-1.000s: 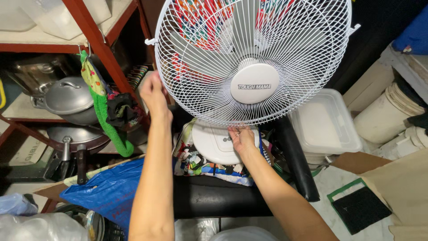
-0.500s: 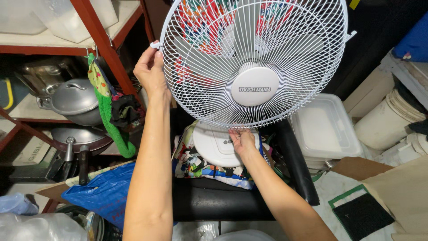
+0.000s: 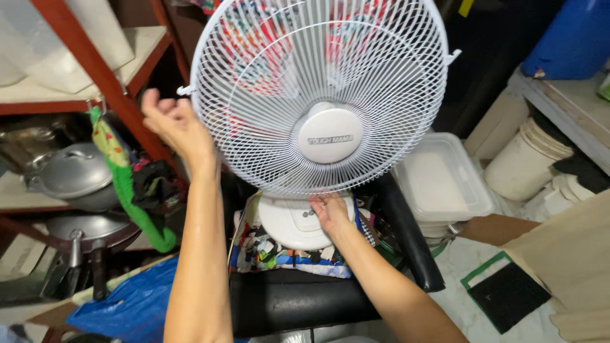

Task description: The person assembles a table fan by first wiping the base with a red cloth, then attaching the fan blades to the motor hub, securing them with a central cap, and finally attaching the front wire grille. The person handles the fan blades, cap, and grille by hand.

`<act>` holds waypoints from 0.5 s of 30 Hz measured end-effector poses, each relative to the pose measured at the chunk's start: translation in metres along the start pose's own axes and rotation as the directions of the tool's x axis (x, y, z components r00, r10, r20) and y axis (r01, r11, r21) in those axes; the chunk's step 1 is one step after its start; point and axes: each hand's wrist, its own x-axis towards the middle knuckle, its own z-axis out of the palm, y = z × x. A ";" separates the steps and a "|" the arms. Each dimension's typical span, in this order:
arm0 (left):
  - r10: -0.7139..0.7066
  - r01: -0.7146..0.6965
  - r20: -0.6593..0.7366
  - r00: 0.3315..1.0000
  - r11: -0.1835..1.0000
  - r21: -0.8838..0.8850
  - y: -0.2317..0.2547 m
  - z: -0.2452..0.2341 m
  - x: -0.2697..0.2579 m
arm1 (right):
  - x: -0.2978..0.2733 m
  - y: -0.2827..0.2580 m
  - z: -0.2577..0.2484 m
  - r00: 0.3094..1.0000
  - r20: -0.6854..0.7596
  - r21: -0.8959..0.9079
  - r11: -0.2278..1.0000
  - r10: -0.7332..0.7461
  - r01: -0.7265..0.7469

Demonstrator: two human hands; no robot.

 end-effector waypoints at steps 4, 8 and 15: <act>0.467 -0.504 0.191 0.863 0.816 0.284 0.071 0.008 -0.007 | -0.002 0.002 0.000 0.999 0.034 0.027 0.999 -0.023 0.022; 0.561 -0.765 0.558 0.612 0.599 0.237 0.131 0.031 -0.005 | -0.005 0.003 0.000 1.000 0.027 0.060 0.998 -0.014 0.013; 0.524 -0.847 0.717 0.460 0.500 0.178 0.159 0.083 0.022 | -0.009 -0.002 -0.002 0.998 0.070 0.018 1.000 -0.003 0.001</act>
